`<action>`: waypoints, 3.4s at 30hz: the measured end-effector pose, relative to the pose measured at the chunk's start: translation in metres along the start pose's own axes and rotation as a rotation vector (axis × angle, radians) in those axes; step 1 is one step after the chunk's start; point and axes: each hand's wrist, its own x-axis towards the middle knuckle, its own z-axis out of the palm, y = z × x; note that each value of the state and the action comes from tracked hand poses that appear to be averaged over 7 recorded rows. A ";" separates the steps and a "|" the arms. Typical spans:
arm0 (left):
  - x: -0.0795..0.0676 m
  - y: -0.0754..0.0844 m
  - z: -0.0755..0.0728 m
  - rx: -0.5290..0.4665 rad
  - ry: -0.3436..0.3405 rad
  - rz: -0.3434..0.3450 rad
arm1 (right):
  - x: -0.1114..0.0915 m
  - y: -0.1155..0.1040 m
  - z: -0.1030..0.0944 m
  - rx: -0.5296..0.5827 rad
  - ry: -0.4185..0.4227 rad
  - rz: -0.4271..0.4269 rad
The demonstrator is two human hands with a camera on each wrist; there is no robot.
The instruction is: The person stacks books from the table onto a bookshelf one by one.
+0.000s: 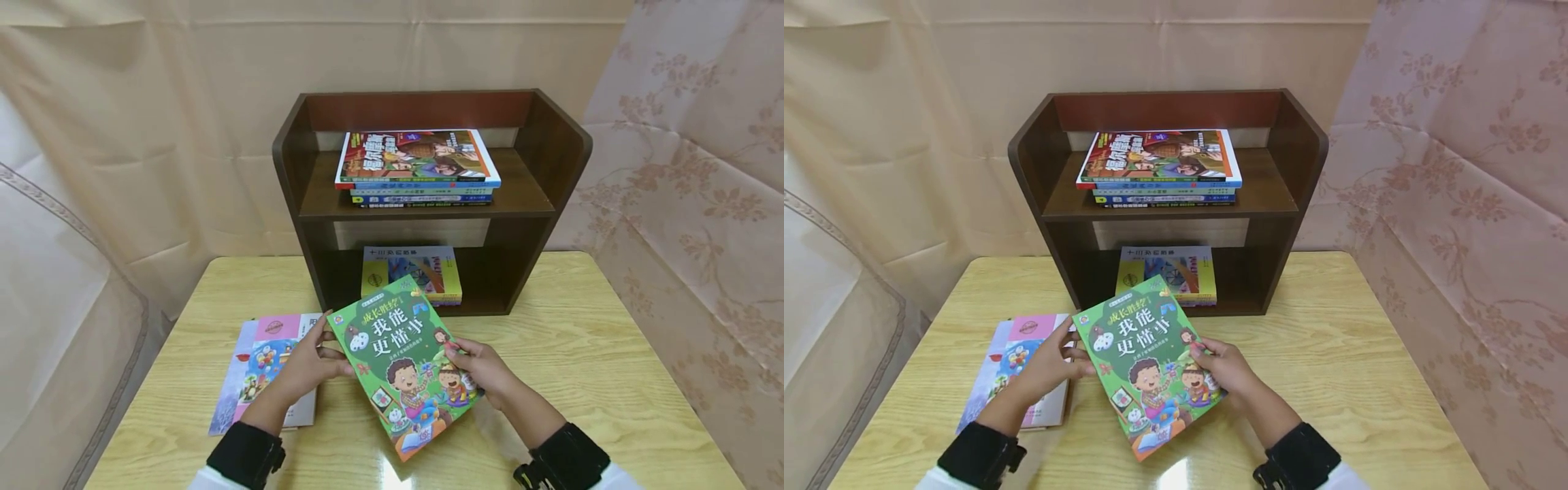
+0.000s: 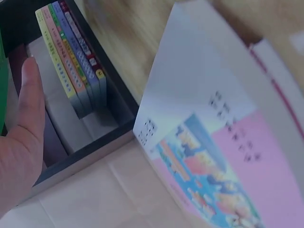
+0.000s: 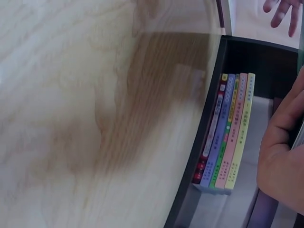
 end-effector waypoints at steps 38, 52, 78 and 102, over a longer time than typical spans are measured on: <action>-0.015 0.033 0.014 -0.058 -0.400 0.121 | 0.007 -0.045 -0.058 -0.129 -0.439 0.024; -0.023 0.029 0.016 -0.119 -0.337 0.115 | 0.015 -0.054 -0.057 -0.162 -0.471 -0.009; -0.019 0.027 0.034 -0.250 0.023 0.044 | 0.013 -0.063 -0.037 0.128 0.026 -0.101; -0.032 0.057 0.041 -0.185 0.246 0.117 | -0.046 -0.054 0.003 0.074 0.042 -0.427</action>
